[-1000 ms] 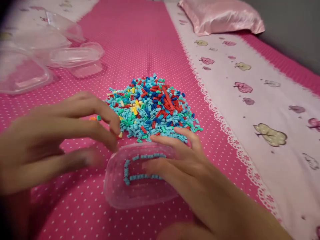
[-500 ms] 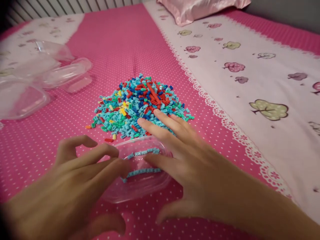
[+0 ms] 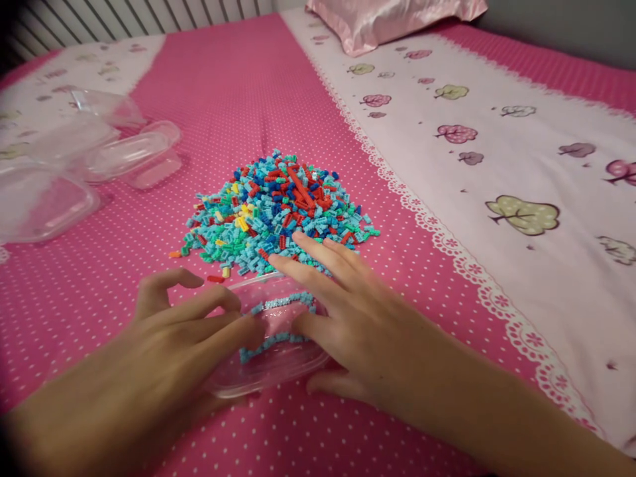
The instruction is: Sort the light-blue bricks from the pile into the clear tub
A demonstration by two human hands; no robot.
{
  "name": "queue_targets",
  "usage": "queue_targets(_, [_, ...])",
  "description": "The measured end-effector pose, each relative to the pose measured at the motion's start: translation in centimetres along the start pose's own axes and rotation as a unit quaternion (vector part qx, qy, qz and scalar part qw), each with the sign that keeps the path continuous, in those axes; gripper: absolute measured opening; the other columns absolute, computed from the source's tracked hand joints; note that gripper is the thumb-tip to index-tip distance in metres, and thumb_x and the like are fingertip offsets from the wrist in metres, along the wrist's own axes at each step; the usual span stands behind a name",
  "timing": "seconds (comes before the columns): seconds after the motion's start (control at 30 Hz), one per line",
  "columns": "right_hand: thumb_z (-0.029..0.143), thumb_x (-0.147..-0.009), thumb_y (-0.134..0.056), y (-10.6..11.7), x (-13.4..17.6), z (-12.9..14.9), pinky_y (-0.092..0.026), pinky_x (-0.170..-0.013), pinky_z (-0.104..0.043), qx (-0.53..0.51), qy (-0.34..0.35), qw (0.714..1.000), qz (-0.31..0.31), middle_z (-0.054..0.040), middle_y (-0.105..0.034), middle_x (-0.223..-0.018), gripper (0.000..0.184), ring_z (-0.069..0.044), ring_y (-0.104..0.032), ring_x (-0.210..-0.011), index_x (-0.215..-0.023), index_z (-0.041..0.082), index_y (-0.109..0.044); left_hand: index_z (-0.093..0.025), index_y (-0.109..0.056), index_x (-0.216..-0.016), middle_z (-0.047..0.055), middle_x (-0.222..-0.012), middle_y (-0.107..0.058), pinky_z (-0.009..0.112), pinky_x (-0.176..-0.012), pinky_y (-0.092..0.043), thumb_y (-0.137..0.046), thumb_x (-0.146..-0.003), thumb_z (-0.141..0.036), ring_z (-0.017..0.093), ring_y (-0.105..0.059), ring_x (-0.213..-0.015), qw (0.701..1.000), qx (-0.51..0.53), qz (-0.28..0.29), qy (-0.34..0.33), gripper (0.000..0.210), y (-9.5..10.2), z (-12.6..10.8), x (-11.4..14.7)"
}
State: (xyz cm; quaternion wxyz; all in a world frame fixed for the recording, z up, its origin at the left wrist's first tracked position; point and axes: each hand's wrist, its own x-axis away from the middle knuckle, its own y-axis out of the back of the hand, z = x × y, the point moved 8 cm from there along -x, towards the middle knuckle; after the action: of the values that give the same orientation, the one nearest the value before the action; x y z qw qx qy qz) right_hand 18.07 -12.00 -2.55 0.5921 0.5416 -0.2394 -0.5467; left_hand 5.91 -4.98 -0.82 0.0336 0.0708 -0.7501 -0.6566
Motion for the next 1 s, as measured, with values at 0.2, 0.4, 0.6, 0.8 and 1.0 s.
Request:
queue_targets(0.2, [0.044,-0.076,-0.089,-0.4,0.0,0.0,-0.034,-0.124,-0.069,0.012,-0.004,1.0,0.015,-0.0175,-0.044,-0.164,0.056,-0.042,-0.027,-0.157,-0.123,0.02,-0.071,-0.032,-0.059,-0.12,-0.003,-0.112,-0.073,0.05,-0.107,-0.029,-0.054,-0.101,-0.021,0.023,-0.064,-0.1,1.0,0.006,0.004,-0.003,0.022,0.0,0.0,-0.3])
queue_targets(0.4, [0.046,-0.079,-0.087,-0.8,0.1,0.2,-0.032,-0.124,-0.069,-0.004,0.0,1.0,0.018,-0.0154,-0.039,-0.167,0.059,-0.041,-0.023,-0.159,-0.131,0.027,-0.068,-0.028,-0.059,-0.117,-0.005,-0.111,-0.075,0.044,-0.104,-0.026,-0.046,-0.107,-0.019,0.017,-0.066,-0.095,0.999,0.024,-0.03,-0.035,0.019,0.8,-0.5,-1.2])
queue_targets(0.6, [0.045,-0.082,-0.084,-0.8,0.2,0.0,-0.029,-0.126,-0.067,-0.012,-0.001,1.0,0.018,-0.0151,-0.037,-0.167,0.055,-0.038,-0.02,-0.16,-0.13,0.025,-0.067,-0.031,-0.059,-0.122,-0.006,-0.119,-0.073,0.043,-0.109,-0.022,-0.064,-0.103,-0.033,0.019,-0.065,-0.106,0.999,0.049,-0.012,-0.017,0.02,0.2,-0.2,-0.8])
queue_targets(0.8, [0.036,-0.083,-0.085,-0.8,0.5,0.1,-0.03,-0.124,-0.069,-0.015,-0.004,1.0,0.025,-0.0139,-0.036,-0.168,0.052,-0.04,-0.022,-0.159,-0.13,0.025,-0.067,-0.025,-0.058,-0.121,-0.003,-0.119,-0.072,0.042,-0.114,-0.017,-0.042,-0.112,-0.03,0.018,-0.063,-0.106,0.998,0.037,-0.017,-0.051,0.019,-0.1,-1.1,-0.7])
queue_targets(1.0, [0.037,-0.083,-0.085,-0.5,0.3,0.2,-0.031,-0.124,-0.069,-0.007,0.009,1.0,0.015,-0.0157,-0.039,-0.166,0.046,-0.041,-0.026,-0.158,-0.125,0.025,-0.069,-0.029,-0.059,-0.123,-0.006,-0.108,-0.074,0.039,-0.107,-0.024,-0.037,-0.112,-0.047,0.015,-0.065,-0.099,0.997,0.068,-0.011,-0.048,0.03,0.6,-0.1,-0.6])
